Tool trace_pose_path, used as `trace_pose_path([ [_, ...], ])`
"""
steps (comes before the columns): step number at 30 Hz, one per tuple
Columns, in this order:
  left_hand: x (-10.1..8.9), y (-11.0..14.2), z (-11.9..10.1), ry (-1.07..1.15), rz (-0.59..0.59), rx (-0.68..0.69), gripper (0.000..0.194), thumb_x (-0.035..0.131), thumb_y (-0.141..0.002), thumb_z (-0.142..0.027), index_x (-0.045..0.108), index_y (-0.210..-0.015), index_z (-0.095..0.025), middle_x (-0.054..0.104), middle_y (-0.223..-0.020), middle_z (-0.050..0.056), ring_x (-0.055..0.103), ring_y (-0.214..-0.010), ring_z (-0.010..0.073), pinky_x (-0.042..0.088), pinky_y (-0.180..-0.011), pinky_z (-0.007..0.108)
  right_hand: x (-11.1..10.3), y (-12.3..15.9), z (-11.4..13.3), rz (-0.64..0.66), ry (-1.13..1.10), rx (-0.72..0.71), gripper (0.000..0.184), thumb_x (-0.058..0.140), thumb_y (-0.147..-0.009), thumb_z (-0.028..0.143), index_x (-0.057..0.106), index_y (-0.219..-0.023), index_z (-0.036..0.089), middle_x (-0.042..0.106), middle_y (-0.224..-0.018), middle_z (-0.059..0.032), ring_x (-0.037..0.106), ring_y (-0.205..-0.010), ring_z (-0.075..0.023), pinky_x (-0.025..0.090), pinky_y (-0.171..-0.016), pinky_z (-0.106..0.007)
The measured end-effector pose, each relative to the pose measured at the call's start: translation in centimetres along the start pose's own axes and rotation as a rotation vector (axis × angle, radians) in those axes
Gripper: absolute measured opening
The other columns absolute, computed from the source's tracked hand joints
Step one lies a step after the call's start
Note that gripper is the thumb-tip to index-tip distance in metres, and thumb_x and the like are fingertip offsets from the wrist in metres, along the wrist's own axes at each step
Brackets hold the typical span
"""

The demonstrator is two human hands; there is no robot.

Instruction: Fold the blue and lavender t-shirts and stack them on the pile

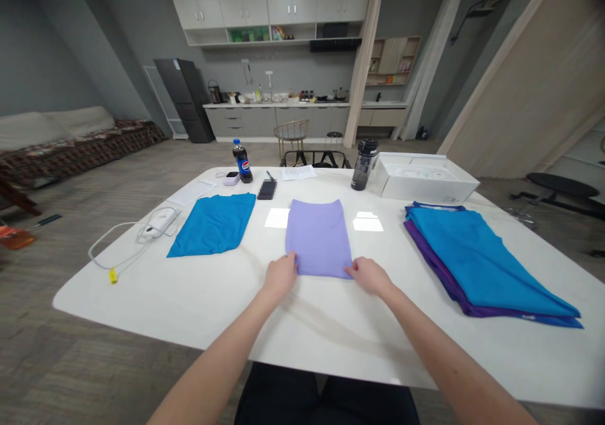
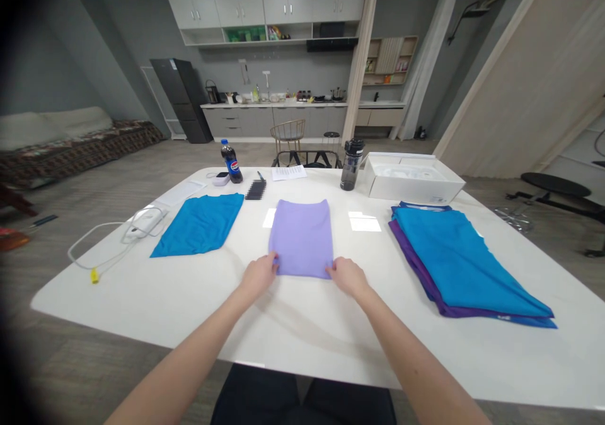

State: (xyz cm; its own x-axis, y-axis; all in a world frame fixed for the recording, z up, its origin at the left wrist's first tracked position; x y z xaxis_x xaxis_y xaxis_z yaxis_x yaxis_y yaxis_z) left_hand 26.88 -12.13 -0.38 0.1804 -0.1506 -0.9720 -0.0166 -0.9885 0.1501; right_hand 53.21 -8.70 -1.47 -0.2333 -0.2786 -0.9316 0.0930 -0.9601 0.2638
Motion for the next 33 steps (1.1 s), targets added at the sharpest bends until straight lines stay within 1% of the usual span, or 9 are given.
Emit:
trace_pose_path([
  [5, 0.3, 7.8, 0.6, 0.016, 0.269, 0.101, 0.034, 0.053, -0.09, -0.029, 0.059, -0.123, -0.027, 0.074, -0.103, 0.01, 0.072, -0.094, 0.0294, 0.049, -0.078, 0.037, 2.2, 6.8, -1.0, 0.27, -0.083, -0.119, 0.019, 0.073, -0.077, 0.037, 0.067, -0.066, 0.022, 0.071, -0.071, -0.0032, 0.065, -0.068, -0.0196, 0.035, -0.056, -0.028],
  [8, -0.6, 9.3, 1.0, 0.1, 0.386, 0.157, 0.03, 0.062, -0.083, -0.038, 0.065, -0.112, -0.03, 0.074, -0.098, 0.006, 0.071, -0.089, 0.0293, 0.049, -0.076, 0.036, 2.5, 8.4, -1.5, 0.369, -0.079, -0.106, 0.021, 0.078, -0.07, 0.038, 0.066, -0.062, 0.023, 0.071, -0.069, -0.0017, 0.064, -0.065, -0.0193, 0.033, -0.053, -0.028],
  [10, -1.5, 7.7, 1.3, 0.161, 0.38, 0.169, 0.026, 0.061, -0.085, -0.044, 0.068, -0.104, -0.028, 0.074, -0.097, 0.006, 0.071, -0.089, 0.0278, 0.049, -0.076, 0.035, 1.9, 7.1, -1.6, 0.363, -0.095, -0.109, 0.027, 0.077, -0.074, 0.045, 0.067, -0.064, 0.022, 0.072, -0.071, -0.003, 0.066, -0.067, -0.0203, 0.035, -0.055, -0.028],
  [12, -2.5, 4.1, 1.9, 0.205, 0.277, 0.136, 0.027, 0.056, -0.091, -0.045, 0.068, -0.105, -0.025, 0.074, -0.101, 0.007, 0.07, -0.093, 0.026, 0.05, -0.079, 0.033, 0.6, 3.8, -1.3, 0.243, -0.146, -0.125, 0.034, 0.069, -0.084, 0.053, 0.07, -0.073, 0.021, 0.074, -0.078, -0.0056, 0.068, -0.074, -0.0214, 0.04, -0.062, -0.028],
  [16, -4.5, -4.7, 3.2, 0.131, -0.108, -0.027, 0.045, 0.053, -0.096, -0.044, 0.054, -0.133, -0.019, 0.063, -0.135, 0.016, 0.059, -0.126, 0.0304, 0.044, -0.102, 0.04, -2.3, -4.8, -0.9, -0.053, -0.246, -0.021, 0.052, 0.061, -0.091, 0.06, 0.069, -0.117, 0.016, 0.075, -0.103, -0.0109, 0.07, -0.095, -0.0243, 0.046, -0.076, -0.028],
  [20, -3.7, -10.8, 3.7, 0.147, -0.076, -0.172, 0.057, 0.058, -0.094, -0.051, 0.048, -0.135, -0.014, 0.062, -0.134, 0.021, 0.058, -0.128, 0.0344, 0.045, -0.101, 0.043, -3.2, -11.2, 0.3, -0.07, -0.217, 0.063, 0.057, 0.062, -0.089, 0.064, 0.071, -0.112, 0.012, 0.074, -0.109, -0.0161, 0.07, -0.104, -0.028, 0.048, -0.079, -0.03],
  [24, -3.0, -13.4, 4.0, 0.204, -0.018, -0.238, 0.058, 0.073, -0.085, -0.045, 0.055, -0.127, -0.01, 0.067, -0.126, 0.024, 0.066, -0.118, 0.034, 0.049, -0.088, 0.034, -3.3, -13.8, 1.5, -0.057, -0.165, 0.096, 0.047, 0.07, -0.084, 0.056, 0.072, -0.102, 0.013, 0.074, -0.107, -0.017, 0.07, -0.099, -0.0295, 0.048, -0.076, -0.031],
  [29, -2.2, -14.5, 4.4, 0.303, 0.031, -0.221, 0.031, 0.077, -0.08, -0.036, 0.068, -0.096, -0.012, 0.073, -0.107, 0.019, 0.07, -0.102, 0.0312, 0.048, -0.077, 0.032, -2.9, -13.6, 2.6, -0.154, -0.128, 0.022, 0.029, 0.065, -0.09, 0.041, 0.07, -0.106, 0.017, 0.073, -0.11, -0.0162, 0.069, -0.099, -0.0293, 0.046, -0.076, -0.032],
  [33, -2.7, -14.0, 4.3, 0.46, -0.114, -0.127, 0.017, 0.067, -0.087, -0.033, 0.066, -0.082, -0.016, 0.072, -0.088, 0.009, 0.067, -0.083, 0.0228, 0.044, -0.07, 0.03, -3.5, -12.1, 2.7, -0.359, -0.239, -0.07, 0.024, 0.051, -0.099, 0.04, 0.063, -0.109, 0.023, 0.073, -0.101, -0.0102, 0.067, -0.093, -0.027, 0.042, -0.072, -0.031],
])
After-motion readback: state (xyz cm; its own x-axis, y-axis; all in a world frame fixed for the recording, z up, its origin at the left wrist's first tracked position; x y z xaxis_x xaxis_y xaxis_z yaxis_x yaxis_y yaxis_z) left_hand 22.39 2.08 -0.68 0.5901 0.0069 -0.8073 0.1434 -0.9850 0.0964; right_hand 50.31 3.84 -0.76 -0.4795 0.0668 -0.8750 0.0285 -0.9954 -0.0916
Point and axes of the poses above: each hand's wrist, its own y-axis away from the middle knuckle, its own x-axis out of the palm, z = x × y, the point moved 6 cm from there along -y, towards the middle knuckle
